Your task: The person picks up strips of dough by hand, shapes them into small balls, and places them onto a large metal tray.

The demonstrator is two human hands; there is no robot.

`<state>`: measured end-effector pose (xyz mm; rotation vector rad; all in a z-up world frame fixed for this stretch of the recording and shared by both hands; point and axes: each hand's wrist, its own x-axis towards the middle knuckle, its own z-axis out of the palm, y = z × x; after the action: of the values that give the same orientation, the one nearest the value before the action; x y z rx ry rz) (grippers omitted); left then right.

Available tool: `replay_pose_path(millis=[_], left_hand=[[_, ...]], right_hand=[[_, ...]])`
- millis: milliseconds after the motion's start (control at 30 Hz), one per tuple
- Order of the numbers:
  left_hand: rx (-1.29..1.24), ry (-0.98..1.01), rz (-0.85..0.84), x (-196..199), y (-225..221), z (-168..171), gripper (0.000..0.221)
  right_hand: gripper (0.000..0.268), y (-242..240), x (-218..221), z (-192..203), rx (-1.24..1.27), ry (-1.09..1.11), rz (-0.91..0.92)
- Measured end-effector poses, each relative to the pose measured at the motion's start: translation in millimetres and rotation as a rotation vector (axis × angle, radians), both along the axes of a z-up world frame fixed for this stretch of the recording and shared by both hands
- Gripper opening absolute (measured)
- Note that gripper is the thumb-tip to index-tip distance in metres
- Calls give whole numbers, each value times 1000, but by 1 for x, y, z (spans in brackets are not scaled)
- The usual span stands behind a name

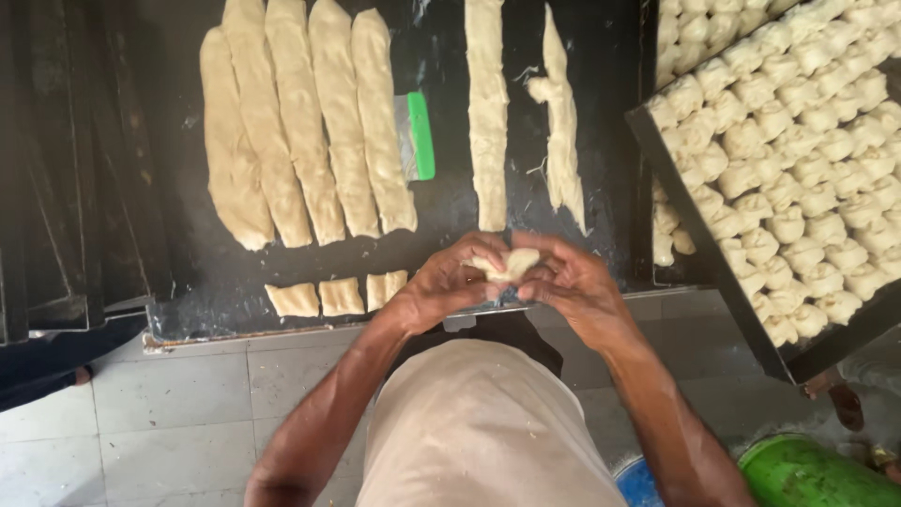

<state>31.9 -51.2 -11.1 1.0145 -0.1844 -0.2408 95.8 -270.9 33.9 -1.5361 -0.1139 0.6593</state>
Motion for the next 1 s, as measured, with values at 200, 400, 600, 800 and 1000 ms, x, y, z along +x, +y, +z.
replay_pose_path(millis=[200,400,600,800,1000], left_hand=[[775,57,52,35,-31,8,41],[-74,548,-131,88,-82,-7,34],[166,170,-173,136,-156,18,34],[518,-106,174,185,-161,41,31],[838,288,415,163,-123,24,29]], right_hand=[[20,-18,20,11,-371,-663,235],[40,-66,36,23,-470,-1132,275],[30,-146,88,18,-198,-322,-78],[27,-286,200,47,-1235,-250,-258],[25,-361,319,72,-351,-958,-678]])
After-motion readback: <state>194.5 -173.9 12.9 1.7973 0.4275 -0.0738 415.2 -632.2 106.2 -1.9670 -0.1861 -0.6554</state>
